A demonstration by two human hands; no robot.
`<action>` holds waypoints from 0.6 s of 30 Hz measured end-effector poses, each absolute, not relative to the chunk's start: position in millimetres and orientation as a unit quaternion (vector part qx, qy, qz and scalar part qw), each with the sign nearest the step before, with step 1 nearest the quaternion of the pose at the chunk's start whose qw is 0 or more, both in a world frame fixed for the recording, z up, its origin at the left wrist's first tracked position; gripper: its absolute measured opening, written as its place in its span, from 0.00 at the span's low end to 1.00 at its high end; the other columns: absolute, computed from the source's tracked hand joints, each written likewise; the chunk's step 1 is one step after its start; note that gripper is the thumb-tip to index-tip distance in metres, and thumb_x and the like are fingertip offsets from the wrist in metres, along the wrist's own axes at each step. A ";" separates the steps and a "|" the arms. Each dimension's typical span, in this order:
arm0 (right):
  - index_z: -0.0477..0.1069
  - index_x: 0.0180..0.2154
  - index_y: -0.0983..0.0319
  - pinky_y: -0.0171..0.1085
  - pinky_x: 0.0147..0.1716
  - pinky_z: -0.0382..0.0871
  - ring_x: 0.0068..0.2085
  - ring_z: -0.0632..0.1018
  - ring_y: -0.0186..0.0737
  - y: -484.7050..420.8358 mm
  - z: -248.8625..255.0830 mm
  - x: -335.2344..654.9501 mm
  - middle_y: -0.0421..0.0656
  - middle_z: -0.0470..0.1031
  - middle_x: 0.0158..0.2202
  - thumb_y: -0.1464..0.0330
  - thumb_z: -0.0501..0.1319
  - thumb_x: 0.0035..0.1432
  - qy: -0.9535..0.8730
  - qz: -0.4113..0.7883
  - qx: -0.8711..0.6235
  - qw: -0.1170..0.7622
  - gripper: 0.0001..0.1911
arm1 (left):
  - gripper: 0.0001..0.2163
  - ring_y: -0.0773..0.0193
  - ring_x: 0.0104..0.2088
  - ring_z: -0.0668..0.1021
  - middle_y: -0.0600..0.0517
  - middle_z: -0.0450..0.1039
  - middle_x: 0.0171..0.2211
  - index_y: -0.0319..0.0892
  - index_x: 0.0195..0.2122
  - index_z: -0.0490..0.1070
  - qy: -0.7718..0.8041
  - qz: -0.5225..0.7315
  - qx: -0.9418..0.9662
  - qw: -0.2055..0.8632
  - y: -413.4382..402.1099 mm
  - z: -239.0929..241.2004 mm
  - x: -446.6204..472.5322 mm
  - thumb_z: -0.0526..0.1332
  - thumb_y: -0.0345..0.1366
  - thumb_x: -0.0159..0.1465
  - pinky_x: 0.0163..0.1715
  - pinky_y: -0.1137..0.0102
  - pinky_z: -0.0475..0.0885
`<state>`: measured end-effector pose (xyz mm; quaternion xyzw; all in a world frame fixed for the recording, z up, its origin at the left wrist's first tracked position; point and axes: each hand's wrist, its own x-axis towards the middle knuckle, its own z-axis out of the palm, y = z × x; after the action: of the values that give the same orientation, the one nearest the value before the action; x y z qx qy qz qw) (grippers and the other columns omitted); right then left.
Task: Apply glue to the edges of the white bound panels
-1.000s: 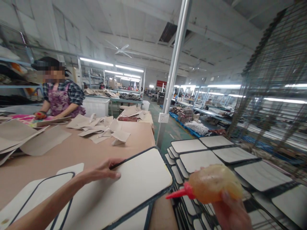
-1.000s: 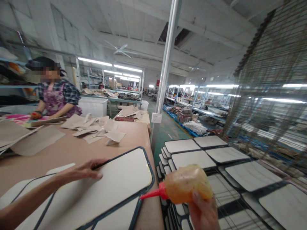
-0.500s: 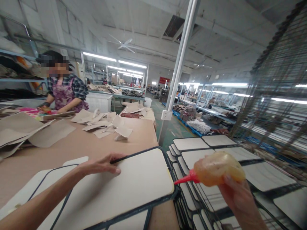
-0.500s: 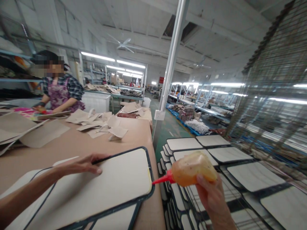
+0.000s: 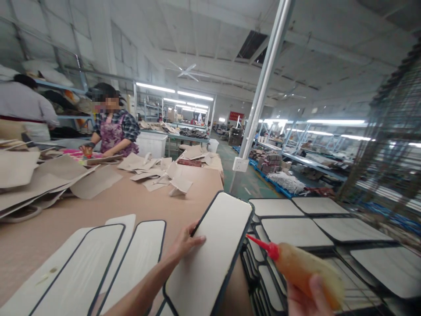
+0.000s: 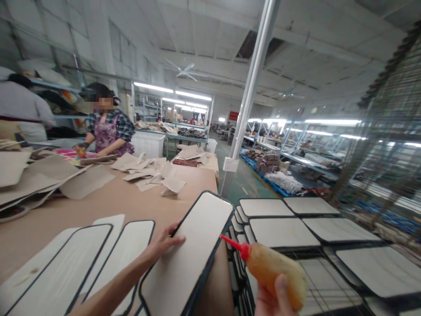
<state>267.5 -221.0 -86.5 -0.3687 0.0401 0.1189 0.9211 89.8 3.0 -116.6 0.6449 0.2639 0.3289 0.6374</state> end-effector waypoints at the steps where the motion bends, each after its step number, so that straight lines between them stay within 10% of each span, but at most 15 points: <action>1: 0.75 0.35 0.59 0.31 0.35 0.76 0.42 0.77 0.38 -216.5 -89.9 266.6 0.38 0.77 0.40 0.62 0.78 0.32 0.035 0.118 -0.369 0.921 0.25 | 0.25 0.46 0.50 0.77 0.46 0.80 0.44 0.38 0.46 0.78 0.267 0.339 0.639 0.637 0.9 -121.2 96.3 0.68 0.36 0.43 0.55 0.57 0.67; 18: 0.69 0.46 0.60 0.43 0.47 0.74 0.43 0.77 0.43 -202.8 -142.3 277.0 0.41 0.75 0.43 0.58 0.75 0.38 -0.069 -0.018 -0.507 0.859 0.33 | 0.31 0.48 0.49 0.77 0.48 0.80 0.44 0.38 0.50 0.77 0.228 0.242 0.618 0.712 -12.9 -123.7 112.8 0.60 0.27 0.41 0.54 0.57 0.66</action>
<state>277.0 -202.8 -142.3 -0.5068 -0.0694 -0.0177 0.8591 112.8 -12.9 -123.7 0.6185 0.2284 0.2424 0.7117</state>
